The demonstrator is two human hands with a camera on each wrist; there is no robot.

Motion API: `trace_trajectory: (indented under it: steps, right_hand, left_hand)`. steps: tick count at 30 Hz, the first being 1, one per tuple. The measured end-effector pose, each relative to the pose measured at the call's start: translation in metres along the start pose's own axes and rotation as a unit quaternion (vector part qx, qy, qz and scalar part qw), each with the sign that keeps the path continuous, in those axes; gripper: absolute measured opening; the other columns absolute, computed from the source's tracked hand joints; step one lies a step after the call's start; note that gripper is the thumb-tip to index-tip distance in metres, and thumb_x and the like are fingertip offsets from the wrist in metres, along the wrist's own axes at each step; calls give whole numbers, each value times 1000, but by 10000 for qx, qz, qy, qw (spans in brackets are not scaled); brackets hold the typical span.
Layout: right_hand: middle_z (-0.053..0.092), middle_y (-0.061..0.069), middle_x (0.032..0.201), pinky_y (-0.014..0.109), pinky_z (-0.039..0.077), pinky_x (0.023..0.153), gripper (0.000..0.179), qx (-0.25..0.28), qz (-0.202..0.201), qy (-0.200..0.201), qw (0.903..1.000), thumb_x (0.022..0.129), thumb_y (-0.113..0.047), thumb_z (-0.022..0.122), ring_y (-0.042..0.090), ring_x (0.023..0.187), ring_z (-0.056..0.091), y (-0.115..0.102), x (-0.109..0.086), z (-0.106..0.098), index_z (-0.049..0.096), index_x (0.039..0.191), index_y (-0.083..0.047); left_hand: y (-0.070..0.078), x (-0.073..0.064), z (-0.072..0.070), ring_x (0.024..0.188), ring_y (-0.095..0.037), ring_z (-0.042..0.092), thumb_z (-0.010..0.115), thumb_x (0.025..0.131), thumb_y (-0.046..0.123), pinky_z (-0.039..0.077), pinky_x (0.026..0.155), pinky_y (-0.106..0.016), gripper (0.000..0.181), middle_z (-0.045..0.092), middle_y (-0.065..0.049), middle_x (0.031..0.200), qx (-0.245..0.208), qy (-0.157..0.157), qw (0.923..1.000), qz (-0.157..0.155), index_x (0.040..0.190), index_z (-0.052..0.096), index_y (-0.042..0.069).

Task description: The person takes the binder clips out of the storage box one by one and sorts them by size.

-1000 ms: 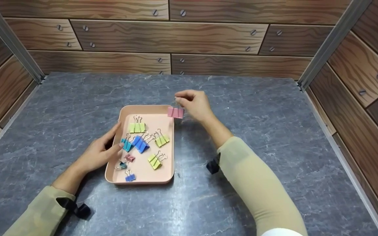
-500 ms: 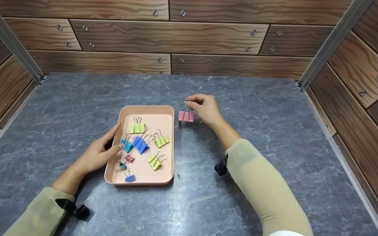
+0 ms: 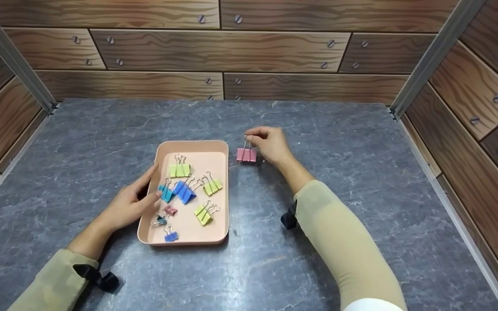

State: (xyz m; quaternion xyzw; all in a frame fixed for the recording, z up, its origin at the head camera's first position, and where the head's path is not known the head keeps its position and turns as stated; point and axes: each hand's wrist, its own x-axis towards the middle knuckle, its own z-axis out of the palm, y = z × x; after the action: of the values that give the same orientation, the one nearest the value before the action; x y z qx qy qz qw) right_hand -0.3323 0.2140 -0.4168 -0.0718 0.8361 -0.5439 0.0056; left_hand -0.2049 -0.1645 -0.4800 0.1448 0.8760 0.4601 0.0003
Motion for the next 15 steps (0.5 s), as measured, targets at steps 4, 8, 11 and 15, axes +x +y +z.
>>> trace_trajectory:
  steps: [4, 8, 11, 15]
  right_hand:
    - [76, 16, 109, 28, 57, 79, 27, -59, 27, 20, 10000, 103, -7, 67, 13, 87, 66, 2, 3, 0, 74, 124, 9]
    - [76, 15, 107, 29, 58, 82, 25, -43, -52, 82, 9999, 102, -7, 68, 12, 86, 66, 13, 8, 1, 76, 122, 6]
    - [76, 14, 106, 32, 59, 85, 25, 3, -63, 91, 9999, 103, -6, 67, 13, 87, 67, 15, 10, 1, 76, 122, 6]
    - [76, 13, 106, 32, 60, 85, 25, 40, -48, 116, 9999, 103, -4, 65, 13, 88, 68, 17, 12, 1, 75, 122, 8]
  left_hand:
    - [-1, 0, 0, 152, -35, 39, 68, 100, 40, 30, 126, -50, 83, 39, -15, 167, 0, 13, 10000, -43, 170, 26, 24]
    - [-1, 0, 0, 151, -36, 41, 68, 100, 40, 31, 125, -50, 83, 40, -16, 166, 16, 4, 10000, -76, 170, 26, 24]
    - [0, 0, 0, 151, -36, 41, 69, 100, 40, 31, 125, -51, 84, 40, -16, 166, 0, -3, 10000, -75, 170, 26, 24]
    - [0, 0, 0, 152, -36, 39, 68, 101, 41, 30, 126, -51, 83, 38, -16, 167, -2, -9, 10000, -37, 170, 26, 24]
